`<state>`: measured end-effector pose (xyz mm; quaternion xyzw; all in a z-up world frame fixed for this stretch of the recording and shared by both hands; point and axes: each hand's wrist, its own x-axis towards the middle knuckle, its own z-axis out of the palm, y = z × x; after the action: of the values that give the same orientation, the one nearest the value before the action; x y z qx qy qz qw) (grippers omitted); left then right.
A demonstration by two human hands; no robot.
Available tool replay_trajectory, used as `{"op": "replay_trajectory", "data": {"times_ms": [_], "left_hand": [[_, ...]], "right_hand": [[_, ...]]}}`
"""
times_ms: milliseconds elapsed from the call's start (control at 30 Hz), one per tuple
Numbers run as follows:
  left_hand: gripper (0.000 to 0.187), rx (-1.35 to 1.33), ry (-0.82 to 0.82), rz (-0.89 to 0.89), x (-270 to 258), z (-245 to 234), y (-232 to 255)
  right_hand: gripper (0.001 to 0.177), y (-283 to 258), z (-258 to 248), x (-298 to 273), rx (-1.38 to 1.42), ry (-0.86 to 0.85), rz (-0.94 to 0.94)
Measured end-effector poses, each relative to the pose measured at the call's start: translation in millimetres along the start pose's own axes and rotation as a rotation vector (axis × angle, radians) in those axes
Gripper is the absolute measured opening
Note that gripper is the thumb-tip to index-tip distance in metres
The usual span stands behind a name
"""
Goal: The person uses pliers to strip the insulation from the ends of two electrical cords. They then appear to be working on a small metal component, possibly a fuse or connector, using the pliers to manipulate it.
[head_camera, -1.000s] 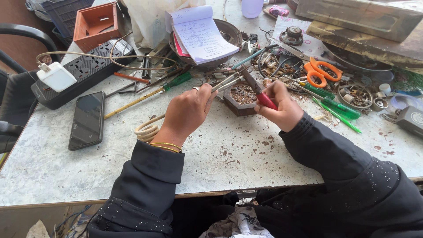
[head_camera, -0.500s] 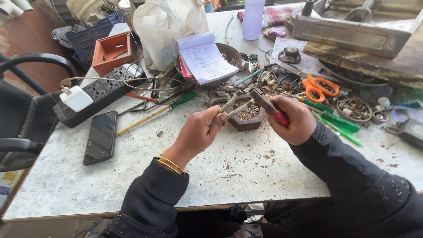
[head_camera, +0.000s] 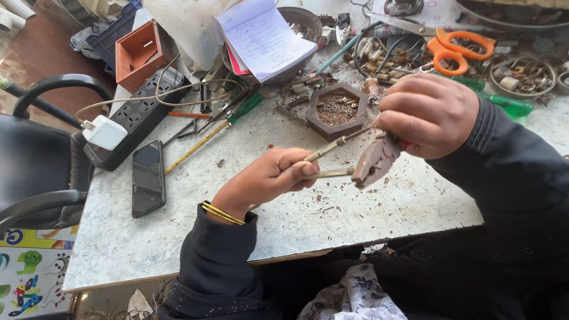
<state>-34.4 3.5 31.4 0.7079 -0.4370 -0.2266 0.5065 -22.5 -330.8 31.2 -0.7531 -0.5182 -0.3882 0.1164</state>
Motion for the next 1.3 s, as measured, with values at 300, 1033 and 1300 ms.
{"op": "replay_trajectory", "data": {"times_ms": [300,1033,1300], "left_hand": [[0.031,0.687,0.627,0.070,8,-3,-6],[0.029,0.559,0.609,0.108,12,0,-9],[0.024,-0.043,-0.101,-0.193,-6,-20,-9]], "right_hand": [[0.068,-14,30,13,0.320,-0.189,0.578],[0.050,-24,9,18,0.007,-0.110,0.518],[0.040,-12,-1,15,-0.188,-0.006,-0.052]]}}
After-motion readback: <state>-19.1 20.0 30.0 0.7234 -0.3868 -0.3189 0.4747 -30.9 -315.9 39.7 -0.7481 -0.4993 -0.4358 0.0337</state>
